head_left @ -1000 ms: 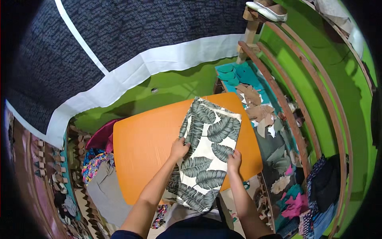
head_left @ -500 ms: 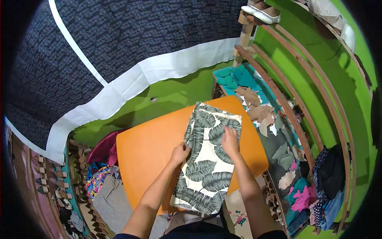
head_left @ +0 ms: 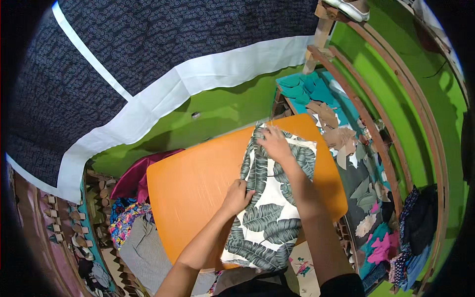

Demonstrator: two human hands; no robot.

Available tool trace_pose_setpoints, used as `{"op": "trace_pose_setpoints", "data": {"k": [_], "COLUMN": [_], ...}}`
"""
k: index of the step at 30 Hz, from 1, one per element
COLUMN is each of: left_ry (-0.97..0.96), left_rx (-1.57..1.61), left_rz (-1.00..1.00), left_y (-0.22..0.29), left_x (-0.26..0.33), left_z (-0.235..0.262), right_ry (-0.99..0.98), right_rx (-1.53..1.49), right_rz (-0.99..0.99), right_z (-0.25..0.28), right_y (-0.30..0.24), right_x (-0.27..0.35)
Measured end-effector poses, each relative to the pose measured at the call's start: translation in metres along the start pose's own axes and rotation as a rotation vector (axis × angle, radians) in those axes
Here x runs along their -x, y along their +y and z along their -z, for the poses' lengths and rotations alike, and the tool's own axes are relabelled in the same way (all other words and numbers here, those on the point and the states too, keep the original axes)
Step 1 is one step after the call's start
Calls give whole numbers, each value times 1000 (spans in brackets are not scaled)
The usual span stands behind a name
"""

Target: Folding various pieces of patterned fabric on a table in a workspace.

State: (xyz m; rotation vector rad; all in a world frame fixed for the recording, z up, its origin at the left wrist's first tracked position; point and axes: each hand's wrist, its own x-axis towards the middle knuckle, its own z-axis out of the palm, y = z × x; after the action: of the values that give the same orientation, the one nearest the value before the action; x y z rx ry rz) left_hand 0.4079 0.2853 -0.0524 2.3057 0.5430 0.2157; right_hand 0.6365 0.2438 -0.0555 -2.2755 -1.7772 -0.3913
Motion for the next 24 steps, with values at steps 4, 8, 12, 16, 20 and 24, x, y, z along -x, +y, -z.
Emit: {"op": "trace_pose_setpoints", "data": {"k": [4, 8, 12, 16, 20, 24], "left_ry": [-24, -16, 20, 111, 305, 147], "left_rx": [300, 303, 282, -60, -80, 143], "left_rz": [126, 297, 432, 373, 166, 256], "left_y": [7, -10, -3, -17, -28, -25], "left_x": [5, 5, 1, 1, 1, -2], "left_z": [14, 20, 23, 16, 5, 8], "right_ry": [139, 117, 199, 95, 49, -30], "right_rx": [-84, -81, -53, -59, -90, -68], "right_rz": [-31, -84, -196, -396, -492, -716], "right_z": [26, 11, -2, -18, -7, 15], "right_y": [-10, -26, -33, -43, -56, -65], "right_x": [-16, -30, -26, -13, 22, 76]}}
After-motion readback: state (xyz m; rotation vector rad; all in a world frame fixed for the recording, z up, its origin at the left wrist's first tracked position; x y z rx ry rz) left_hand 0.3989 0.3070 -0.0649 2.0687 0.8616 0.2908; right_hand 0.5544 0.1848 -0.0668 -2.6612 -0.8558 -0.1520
